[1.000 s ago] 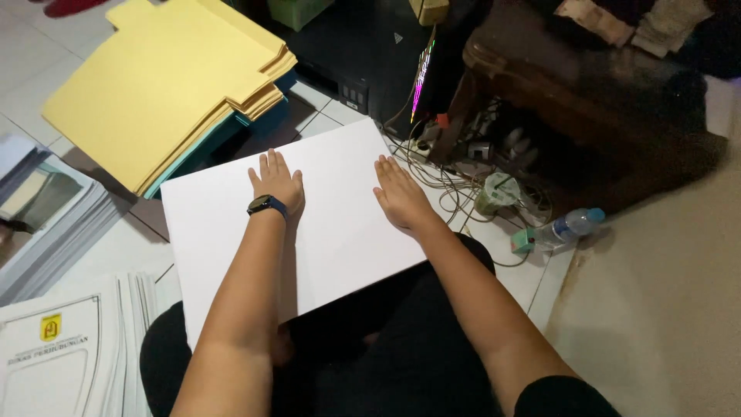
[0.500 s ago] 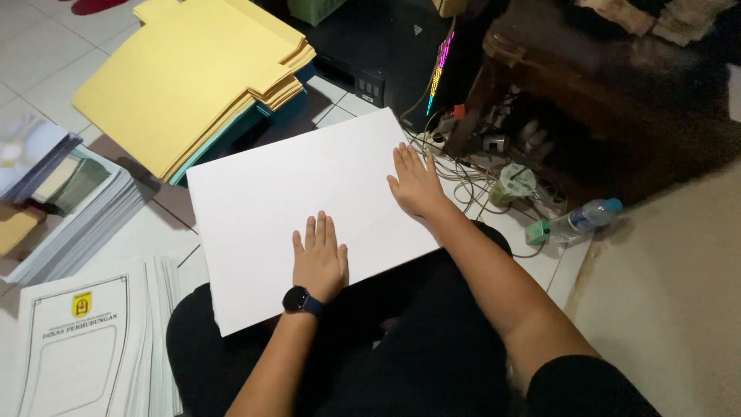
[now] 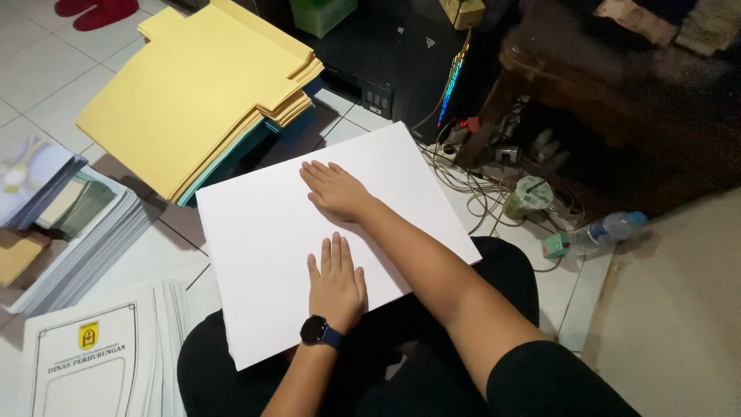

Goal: The person sits on the floor and repeatedly places a printed document into a large white folder, then closes the folder and smooths it with both hands. This process is repeated multiple times with different documents.

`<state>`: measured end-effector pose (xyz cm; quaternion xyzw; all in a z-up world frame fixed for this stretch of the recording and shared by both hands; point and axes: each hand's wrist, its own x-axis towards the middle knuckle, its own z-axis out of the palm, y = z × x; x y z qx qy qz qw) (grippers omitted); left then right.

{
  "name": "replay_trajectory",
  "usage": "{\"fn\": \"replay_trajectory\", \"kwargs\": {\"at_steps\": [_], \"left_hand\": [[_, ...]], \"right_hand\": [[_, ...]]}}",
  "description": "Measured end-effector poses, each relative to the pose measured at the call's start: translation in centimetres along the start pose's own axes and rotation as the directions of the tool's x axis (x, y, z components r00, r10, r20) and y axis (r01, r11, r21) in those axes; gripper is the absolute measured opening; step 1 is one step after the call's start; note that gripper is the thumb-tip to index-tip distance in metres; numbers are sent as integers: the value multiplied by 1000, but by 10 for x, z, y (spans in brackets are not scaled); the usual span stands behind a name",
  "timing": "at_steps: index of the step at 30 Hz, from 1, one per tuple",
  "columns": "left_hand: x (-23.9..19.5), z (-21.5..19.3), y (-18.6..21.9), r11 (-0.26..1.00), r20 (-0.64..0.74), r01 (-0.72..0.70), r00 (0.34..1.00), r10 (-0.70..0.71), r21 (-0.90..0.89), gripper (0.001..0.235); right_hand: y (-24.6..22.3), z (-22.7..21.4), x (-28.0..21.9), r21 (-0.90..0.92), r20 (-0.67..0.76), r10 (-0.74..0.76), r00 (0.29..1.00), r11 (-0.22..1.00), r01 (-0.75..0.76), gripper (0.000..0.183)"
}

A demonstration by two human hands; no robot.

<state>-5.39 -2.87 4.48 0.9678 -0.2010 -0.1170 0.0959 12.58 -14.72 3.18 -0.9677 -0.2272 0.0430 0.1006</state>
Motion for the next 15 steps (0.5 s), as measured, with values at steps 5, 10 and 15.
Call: {"fn": "replay_trajectory", "kwargs": {"at_steps": [5,10,15], "left_hand": [[4,1,2,1000,12,29,1000,-29,4,64],[3,-1,10,988,39,147,988,-149,47,64],[13,9,12,978,23,205,978,-206,37,64]], "right_hand": [[39,-18,-14,37,-46,192,980,981,-190,69],[71,-47,-76,30,-107,531,841,847,-531,73],[81,-42,-107,28,-80,549,832,835,-549,76]]}}
